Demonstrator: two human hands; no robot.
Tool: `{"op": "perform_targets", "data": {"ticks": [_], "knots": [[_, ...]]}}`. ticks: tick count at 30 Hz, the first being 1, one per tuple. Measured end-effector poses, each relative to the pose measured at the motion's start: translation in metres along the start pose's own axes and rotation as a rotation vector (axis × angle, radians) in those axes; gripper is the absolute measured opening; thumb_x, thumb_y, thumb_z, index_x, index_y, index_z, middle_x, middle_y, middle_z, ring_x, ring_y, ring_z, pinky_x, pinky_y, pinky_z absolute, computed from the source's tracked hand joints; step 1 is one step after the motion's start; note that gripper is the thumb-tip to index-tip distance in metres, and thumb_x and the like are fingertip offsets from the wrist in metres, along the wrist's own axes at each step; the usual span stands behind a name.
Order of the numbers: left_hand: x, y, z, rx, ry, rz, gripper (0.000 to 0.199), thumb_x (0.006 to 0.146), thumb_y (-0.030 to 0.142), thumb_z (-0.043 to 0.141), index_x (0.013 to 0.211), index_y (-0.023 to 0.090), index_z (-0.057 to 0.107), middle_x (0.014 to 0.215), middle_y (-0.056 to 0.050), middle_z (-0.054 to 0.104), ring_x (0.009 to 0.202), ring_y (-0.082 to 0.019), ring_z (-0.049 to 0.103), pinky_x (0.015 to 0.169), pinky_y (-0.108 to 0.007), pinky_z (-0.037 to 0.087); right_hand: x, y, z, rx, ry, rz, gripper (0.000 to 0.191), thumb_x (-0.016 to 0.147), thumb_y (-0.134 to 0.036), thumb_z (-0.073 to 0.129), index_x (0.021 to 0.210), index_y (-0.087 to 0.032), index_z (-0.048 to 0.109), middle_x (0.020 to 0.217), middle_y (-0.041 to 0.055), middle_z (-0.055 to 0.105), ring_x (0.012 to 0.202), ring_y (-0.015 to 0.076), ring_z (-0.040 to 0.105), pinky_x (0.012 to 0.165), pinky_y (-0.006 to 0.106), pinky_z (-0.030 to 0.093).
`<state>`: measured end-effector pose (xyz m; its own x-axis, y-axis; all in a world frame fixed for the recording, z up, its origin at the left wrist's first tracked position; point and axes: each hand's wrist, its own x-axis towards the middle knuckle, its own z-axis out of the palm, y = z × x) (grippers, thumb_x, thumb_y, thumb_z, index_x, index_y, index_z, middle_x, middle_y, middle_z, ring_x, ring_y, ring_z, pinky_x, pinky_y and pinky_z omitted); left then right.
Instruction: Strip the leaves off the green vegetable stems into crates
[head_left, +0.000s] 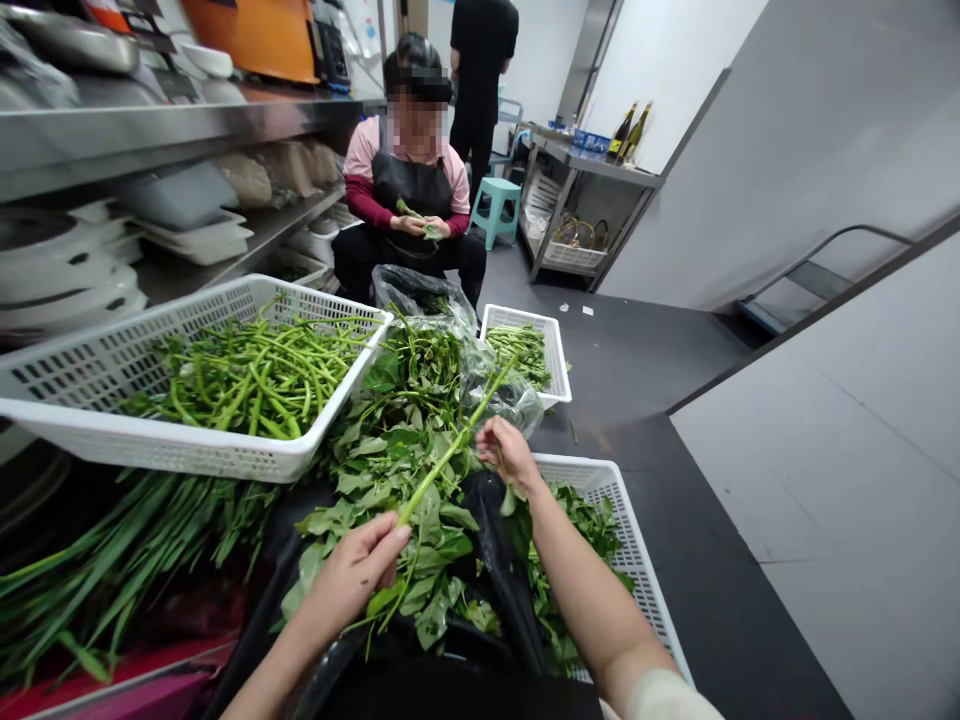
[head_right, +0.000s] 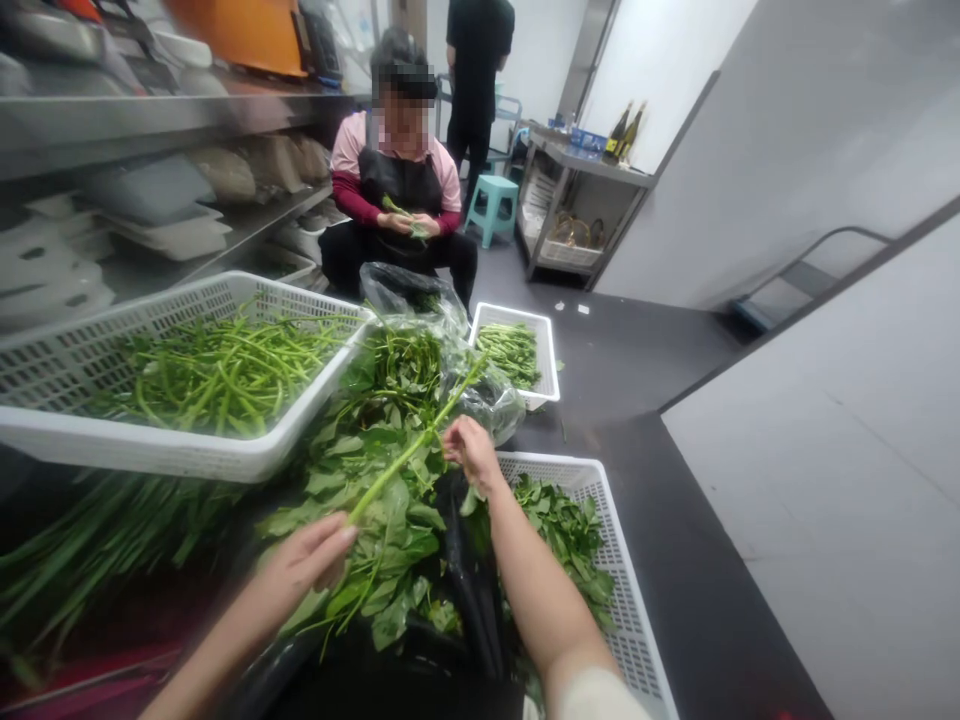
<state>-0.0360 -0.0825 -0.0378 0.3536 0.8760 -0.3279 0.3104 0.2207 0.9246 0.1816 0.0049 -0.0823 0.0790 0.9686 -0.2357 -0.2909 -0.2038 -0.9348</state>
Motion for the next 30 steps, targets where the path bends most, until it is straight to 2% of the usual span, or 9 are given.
{"op": "perform_targets", "data": {"ticks": [2, 5, 10, 13, 17, 20, 24, 27, 30], "knots": [[-0.004, -0.002, -0.003, 0.058, 0.01, 0.002, 0.04, 0.075, 0.056, 0.044, 0.058, 0.022, 0.034, 0.049, 0.007, 0.033, 0.046, -0.01, 0.033, 0.046, -0.023, 0.028, 0.005, 0.002, 0.01, 0.07, -0.075, 0.073, 0.043, 0.072, -0.062, 0.056, 0.077, -0.02, 0.045, 0.061, -0.0044, 0.052, 0.044, 0.007, 0.045, 0.037, 0.017, 0.034], [-0.01, -0.005, -0.004, 0.182, 0.103, 0.041, 0.04, 0.076, 0.054, 0.045, 0.056, 0.021, 0.035, 0.052, 0.006, 0.032, 0.049, -0.011, 0.035, 0.047, -0.022, 0.028, 0.008, 0.011, 0.03, 0.075, -0.184, 0.119, 0.039, 0.067, -0.052, 0.066, 0.073, -0.018, 0.048, 0.056, -0.0049, 0.054, 0.036, 0.0051, 0.042, 0.031, 0.014, 0.025], [-0.022, -0.015, -0.014, 0.3, 0.2, 0.101, 0.039, 0.077, 0.053, 0.046, 0.056, 0.02, 0.045, 0.055, 0.004, 0.041, 0.054, -0.013, 0.041, 0.05, -0.021, 0.034, 0.027, 0.017, 0.042, 0.085, -0.042, 0.046, 0.027, 0.072, -0.038, 0.061, 0.063, -0.017, 0.047, 0.044, -0.0065, 0.049, 0.032, 0.0021, 0.03, 0.031, 0.013, 0.018], [-0.028, -0.026, -0.023, 0.3, 0.204, 0.092, 0.039, 0.076, 0.055, 0.048, 0.059, 0.02, 0.052, 0.054, 0.003, 0.047, 0.055, -0.014, 0.046, 0.049, -0.02, 0.037, 0.037, 0.012, 0.042, 0.142, -0.005, 0.068, 0.019, 0.072, -0.034, 0.059, 0.073, -0.018, 0.049, 0.061, -0.0027, 0.061, 0.037, 0.0033, 0.036, 0.033, 0.013, 0.02], [-0.034, -0.038, -0.032, 0.264, 0.209, 0.04, 0.041, 0.074, 0.058, 0.049, 0.057, 0.021, 0.055, 0.05, 0.002, 0.048, 0.052, -0.015, 0.048, 0.047, -0.021, 0.04, 0.035, 0.003, 0.046, 0.351, -0.2, 0.143, 0.026, 0.063, -0.022, 0.063, 0.089, -0.017, 0.057, 0.093, 0.005, 0.068, 0.046, 0.0038, 0.043, 0.037, 0.013, 0.027], [-0.042, -0.04, -0.038, 0.25, 0.264, 0.008, 0.043, 0.072, 0.06, 0.048, 0.055, 0.021, 0.055, 0.049, 0.002, 0.048, 0.05, -0.016, 0.047, 0.047, -0.022, 0.042, 0.034, -0.001, 0.046, 0.419, -0.305, 0.168, 0.032, 0.057, -0.014, 0.064, 0.089, -0.015, 0.061, 0.085, 0.0046, 0.068, 0.054, 0.0057, 0.05, 0.041, 0.013, 0.034], [-0.051, -0.042, -0.047, 0.294, 0.344, 0.006, 0.04, 0.071, 0.058, 0.052, 0.056, 0.022, 0.057, 0.052, 0.002, 0.054, 0.053, -0.017, 0.051, 0.05, -0.024, 0.045, 0.041, -0.002, 0.049, 0.199, -0.267, 0.175, 0.023, 0.06, -0.022, 0.073, 0.076, -0.012, 0.061, 0.064, -0.0001, 0.061, 0.051, 0.0068, 0.052, 0.042, 0.015, 0.042], [-0.05, -0.045, -0.049, 0.369, 0.332, 0.03, 0.036, 0.072, 0.056, 0.052, 0.059, 0.023, 0.061, 0.054, 0.001, 0.058, 0.057, -0.019, 0.056, 0.052, -0.023, 0.046, 0.044, -0.007, 0.054, 0.177, -0.253, 0.187, 0.026, 0.063, -0.029, 0.074, 0.066, -0.013, 0.055, 0.053, -0.004, 0.051, 0.041, 0.0031, 0.042, 0.036, 0.013, 0.037], [-0.041, -0.047, -0.049, 0.49, 0.312, 0.05, 0.032, 0.076, 0.05, 0.048, 0.066, 0.025, 0.066, 0.059, 0.0, 0.065, 0.063, -0.02, 0.063, 0.055, -0.022, 0.047, 0.038, -0.024, 0.054, 0.217, -0.321, 0.222, 0.027, 0.07, -0.033, 0.068, 0.063, -0.015, 0.049, 0.051, -0.0067, 0.044, 0.035, 0.0, 0.026, 0.029, 0.01, 0.025]]}}
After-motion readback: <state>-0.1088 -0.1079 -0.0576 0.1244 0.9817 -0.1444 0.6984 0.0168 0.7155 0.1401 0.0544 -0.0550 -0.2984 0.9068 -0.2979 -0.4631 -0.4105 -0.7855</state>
